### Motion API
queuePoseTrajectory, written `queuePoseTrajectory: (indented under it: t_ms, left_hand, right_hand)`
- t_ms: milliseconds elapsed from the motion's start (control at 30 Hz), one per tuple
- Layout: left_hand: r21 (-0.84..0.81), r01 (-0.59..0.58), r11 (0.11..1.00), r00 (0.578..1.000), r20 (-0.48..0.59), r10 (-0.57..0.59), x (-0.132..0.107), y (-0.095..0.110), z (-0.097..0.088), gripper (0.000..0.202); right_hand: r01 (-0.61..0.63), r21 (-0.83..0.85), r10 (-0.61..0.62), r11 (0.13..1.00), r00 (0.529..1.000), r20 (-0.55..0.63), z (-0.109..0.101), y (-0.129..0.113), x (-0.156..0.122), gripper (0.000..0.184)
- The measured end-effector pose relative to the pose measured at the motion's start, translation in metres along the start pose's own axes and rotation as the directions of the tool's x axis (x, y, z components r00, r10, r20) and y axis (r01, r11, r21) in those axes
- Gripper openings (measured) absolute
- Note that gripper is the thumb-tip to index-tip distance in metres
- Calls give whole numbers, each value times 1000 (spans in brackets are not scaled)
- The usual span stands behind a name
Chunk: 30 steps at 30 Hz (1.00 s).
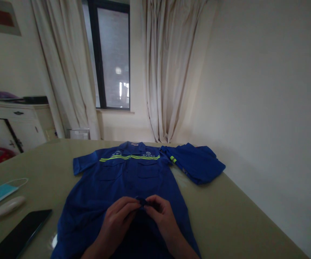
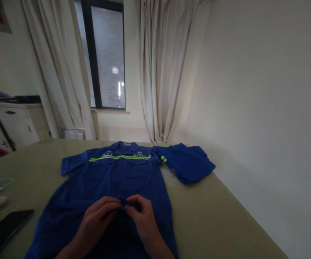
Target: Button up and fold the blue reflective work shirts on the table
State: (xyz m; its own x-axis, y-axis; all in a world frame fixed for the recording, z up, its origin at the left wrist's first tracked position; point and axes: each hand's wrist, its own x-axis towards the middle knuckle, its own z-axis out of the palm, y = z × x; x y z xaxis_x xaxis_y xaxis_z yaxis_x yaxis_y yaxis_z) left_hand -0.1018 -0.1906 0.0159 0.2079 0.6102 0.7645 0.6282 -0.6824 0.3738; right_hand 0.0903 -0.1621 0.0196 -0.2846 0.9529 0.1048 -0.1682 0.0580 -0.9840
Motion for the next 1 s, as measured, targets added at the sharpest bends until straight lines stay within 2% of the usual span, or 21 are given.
queuePoseTrajectory:
  t_ms: [167,267,333,433,500,667,833,1000]
  left_hand:
    - [-14,30,999,1000,-6,-31,0,1,2,16]
    - [-28,49,998,999,-20,-49,0,2,3,16]
    - [-51,69,996,997,-13,-70,1,3,3,18]
    - [-96,97,991,995,19,-96,2,5,4,19]
    - [-126,111,986,994,33,-108,3,6,4,20]
    - [-187,174,967,984,62,-165,4,7,5,24]
    - [-226,257,940,965,103,-240,3,7,7,18]
    - [-258,386,886,921,161,-355,5,9,5,13]
  right_hand:
    - [13,-33,-11,999,997,78,-3,-8,-4,30]
    - [-1,-93,0,996,1000,-8,-7,-8,-5,35]
    - [-16,-120,13,993,1000,-22,-9,-8,-5,37]
    - [-21,-133,32,991,996,81,-8,-9,-4,37]
    - [8,-143,7,990,994,106,-5,-8,-4,35]
    - [68,-182,-58,981,996,62,-1,-6,-9,25]
    - [159,-375,-149,913,987,55,-2,-13,-12,21]
    - [214,-445,-223,870,974,34,1,-14,-13,17]
